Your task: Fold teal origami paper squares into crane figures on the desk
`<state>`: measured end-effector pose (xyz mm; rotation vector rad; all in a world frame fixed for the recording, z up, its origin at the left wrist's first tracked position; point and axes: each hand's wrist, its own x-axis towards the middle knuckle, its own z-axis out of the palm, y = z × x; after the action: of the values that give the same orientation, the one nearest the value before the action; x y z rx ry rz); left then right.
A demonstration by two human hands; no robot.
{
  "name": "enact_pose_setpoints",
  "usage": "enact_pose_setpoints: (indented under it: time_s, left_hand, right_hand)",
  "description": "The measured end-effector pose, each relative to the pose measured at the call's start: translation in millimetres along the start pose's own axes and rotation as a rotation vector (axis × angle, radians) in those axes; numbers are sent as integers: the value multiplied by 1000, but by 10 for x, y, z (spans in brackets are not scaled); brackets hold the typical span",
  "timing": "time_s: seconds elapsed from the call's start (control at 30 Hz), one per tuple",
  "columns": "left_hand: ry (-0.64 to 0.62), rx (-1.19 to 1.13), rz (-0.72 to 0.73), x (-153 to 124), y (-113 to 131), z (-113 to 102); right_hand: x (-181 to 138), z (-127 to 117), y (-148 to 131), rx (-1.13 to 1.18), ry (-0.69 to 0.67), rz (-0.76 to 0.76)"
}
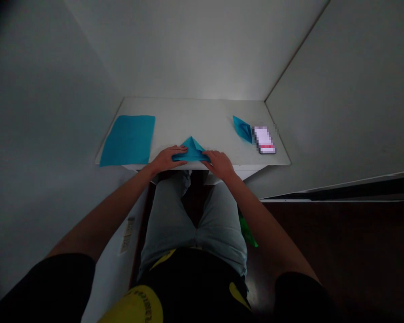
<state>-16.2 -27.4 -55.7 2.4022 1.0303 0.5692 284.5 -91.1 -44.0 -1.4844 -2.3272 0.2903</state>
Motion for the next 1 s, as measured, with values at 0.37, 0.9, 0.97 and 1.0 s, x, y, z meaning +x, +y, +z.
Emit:
enact_pose_setpoints:
  time_s: [0.37,0.9,0.97,1.0]
  left_hand:
    - [110,-225,-55,-10,-93,-2]
    - [-46,234,139,-280,32,-22]
    - [-61,273,173,-382,21,-74]
    - [-61,283,177,-429,6,-90]
  right_hand:
    - [93,70,-53,-4,-25,-11]
    - [49,241,-60,-42,-26,-172]
    - [-55,240,42,-30,-7,-196]
    - [-102,231,89,-27,1,-210]
